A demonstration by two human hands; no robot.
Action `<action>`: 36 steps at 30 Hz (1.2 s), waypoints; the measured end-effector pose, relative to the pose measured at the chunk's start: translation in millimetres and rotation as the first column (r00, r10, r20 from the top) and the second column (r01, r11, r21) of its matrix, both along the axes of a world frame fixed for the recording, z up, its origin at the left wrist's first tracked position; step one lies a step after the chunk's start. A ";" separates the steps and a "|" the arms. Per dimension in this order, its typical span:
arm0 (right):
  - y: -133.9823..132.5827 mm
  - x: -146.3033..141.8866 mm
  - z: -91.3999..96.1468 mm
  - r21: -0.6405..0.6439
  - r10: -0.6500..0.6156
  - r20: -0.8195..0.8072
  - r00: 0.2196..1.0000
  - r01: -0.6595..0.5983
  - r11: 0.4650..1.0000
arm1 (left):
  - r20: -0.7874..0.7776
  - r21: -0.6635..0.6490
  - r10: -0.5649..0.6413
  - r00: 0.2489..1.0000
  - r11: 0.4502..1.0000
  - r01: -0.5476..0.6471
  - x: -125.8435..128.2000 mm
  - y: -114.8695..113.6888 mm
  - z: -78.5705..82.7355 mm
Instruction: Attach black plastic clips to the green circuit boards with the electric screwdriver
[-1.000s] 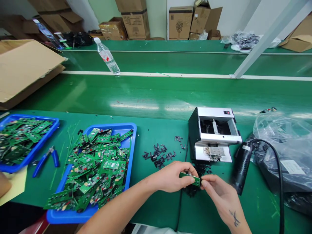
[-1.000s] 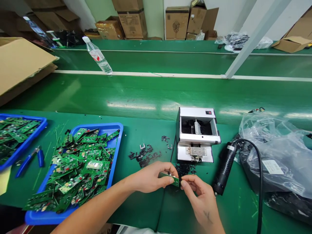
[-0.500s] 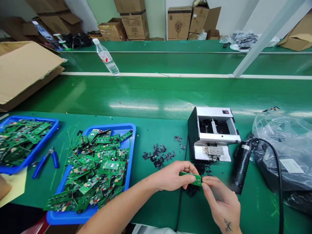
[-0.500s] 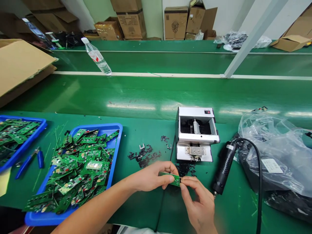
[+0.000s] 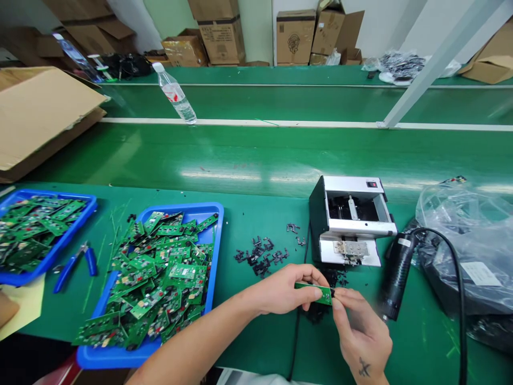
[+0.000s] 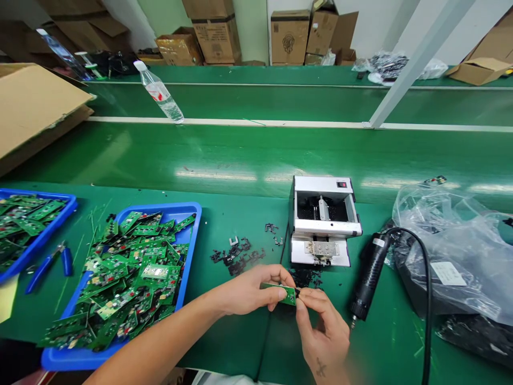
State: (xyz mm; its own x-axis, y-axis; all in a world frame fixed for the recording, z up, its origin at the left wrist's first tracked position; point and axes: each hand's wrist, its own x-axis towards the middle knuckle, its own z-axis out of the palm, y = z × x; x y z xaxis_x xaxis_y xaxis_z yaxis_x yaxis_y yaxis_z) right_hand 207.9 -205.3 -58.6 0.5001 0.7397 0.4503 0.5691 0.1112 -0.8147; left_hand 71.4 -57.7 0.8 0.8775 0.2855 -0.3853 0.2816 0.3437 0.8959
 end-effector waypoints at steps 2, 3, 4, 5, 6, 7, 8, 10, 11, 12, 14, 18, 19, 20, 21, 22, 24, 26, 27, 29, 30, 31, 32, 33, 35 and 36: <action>-0.4 5.2 2.3 -0.009 0.050 0.033 0.998 -0.050 0.999 | 0.006 0.018 -0.016 1.000 1.000 0.016 -0.5 1.0 0.5; -0.3 8.5 4.0 -0.022 0.083 0.047 0.995 -0.082 0.996 | 0.008 0.029 -0.026 1.000 0.999 0.026 -0.9 1.4 0.2; 0.0 12.2 6.2 -0.041 0.122 0.058 0.991 -0.119 0.992 | 0.007 0.043 -0.036 0.999 0.998 0.036 -1.3 1.8 -0.5; 0.7 16.0 8.8 -0.062 0.166 0.067 0.984 -0.162 0.985 | 0.004 0.057 -0.046 0.999 0.997 0.046 -1.8 2.0 -1.5; 1.6 19.8 11.7 -0.085 0.214 0.075 0.974 -0.208 0.975 | 0.001 0.071 -0.054 0.999 0.996 0.054 -2.3 2.1 -2.8; 2.9 23.4 14.8 -0.104 0.261 0.080 0.962 -0.252 0.962 | -0.004 0.082 -0.057 0.998 0.995 0.058 -2.8 2.0 -4.3; 4.2 26.6 17.9 -0.120 0.305 0.086 0.949 -0.294 0.948 | -0.009 0.091 -0.060 0.998 0.994 0.061 -3.2 1.9 -5.8; 6.9 31.5 23.1 -0.142 0.372 0.095 0.923 -0.357 0.923 | -0.019 0.100 -0.067 0.998 0.993 0.069 -3.8 1.6 -8.3; 7.9 33.0 24.9 -0.148 0.395 0.100 0.913 -0.379 0.913 | -0.023 0.101 -0.070 0.997 0.992 0.072 -4.1 1.6 -9.2; 8.8 34.1 26.1 -0.151 0.411 0.103 0.906 -0.394 0.906 | -0.025 0.101 -0.072 0.997 0.992 0.075 -4.3 1.8 -9.6; 9.8 34.8 26.8 -0.154 0.429 0.103 0.897 -0.412 0.898 | -0.025 0.097 -0.077 0.997 0.992 0.079 -4.6 2.5 -9.7; 9.7 32.8 23.4 -0.147 0.426 0.084 0.901 -0.412 0.899 | -0.026 0.088 -0.076 0.997 0.993 0.078 -5.2 4.1 -8.2; 9.3 31.9 21.7 -0.145 0.418 0.077 0.905 -0.405 0.903 | -0.029 0.086 -0.069 0.997 0.994 0.072 -5.0 4.0 -7.9; 8.8 30.7 19.7 -0.143 0.406 0.068 0.911 -0.394 0.908 | -0.033 0.081 -0.060 0.998 0.995 0.063 -4.5 3.7 -7.6; 8.2 29.4 17.4 -0.138 0.389 0.058 0.920 -0.378 0.915 | -0.037 0.071 -0.046 0.998 0.996 0.049 -3.9 3.0 -7.5; 7.5 27.9 14.8 -0.132 0.367 0.049 0.929 -0.358 0.924 | -0.043 0.059 -0.028 0.999 0.998 0.030 -3.0 1.9 -7.4; 6.2 24.6 9.0 -0.114 0.322 0.034 0.946 -0.317 0.942 | -0.060 0.029 0.021 0.998 0.999 -0.019 -0.8 -0.7 -7.8; 5.0 21.4 3.5 -0.094 0.284 0.027 0.958 -0.280 0.955 | -0.080 -0.001 0.072 0.994 0.997 -0.072 1.2 -3.6 -9.0; 4.6 20.2 1.3 -0.086 0.271 0.026 0.962 -0.268 0.960 | -0.091 -0.012 0.096 0.991 0.995 -0.098 2.1 -4.8 -9.8; 3.9 19.0 -1.5 -0.067 0.263 0.033 0.964 -0.261 0.963 | -0.114 -0.030 0.138 0.984 0.989 -0.142 3.3 -6.3 -11.4; 3.7 19.1 -2.3 -0.058 0.267 0.038 0.963 -0.265 0.963 | -0.122 -0.038 0.151 0.981 0.987 -0.157 3.7 -6.5 -12.0; 3.4 19.6 -2.8 -0.049 0.275 0.041 0.960 -0.273 0.961 | -0.127 -0.047 0.158 0.979 0.985 -0.165 3.9 -6.5 -12.2; 3.2 20.5 -3.2 -0.042 0.284 0.041 0.958 -0.282 0.958 | -0.127 -0.060 0.155 0.980 0.985 -0.163 4.1 -6.3 -12.2; 2.9 21.7 -3.6 -0.038 0.292 0.033 0.956 -0.290 0.956 | -0.124 -0.073 0.145 0.982 0.985 -0.155 4.2 -5.9 -11.8; 3.0 24.1 -4.8 -0.040 0.302 -0.002 0.953 -0.302 0.953 | -0.118 -0.086 0.128 0.985 0.987 -0.138 4.4 -5.1 -10.4; 3.4 25.0 -5.5 -0.045 0.306 -0.024 0.952 -0.307 0.951 | -0.118 -0.083 0.125 0.985 0.987 -0.135 4.6 -5.0 -9.6</action>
State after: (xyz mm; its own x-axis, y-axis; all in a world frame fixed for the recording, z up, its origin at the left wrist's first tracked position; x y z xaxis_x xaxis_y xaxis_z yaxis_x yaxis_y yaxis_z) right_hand 232.9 -201.9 -64.1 0.2531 0.8790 0.4041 0.4999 0.2388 -0.8325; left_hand 76.0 -62.7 -8.8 0.7851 0.3540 -0.5082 0.3254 0.4623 0.8248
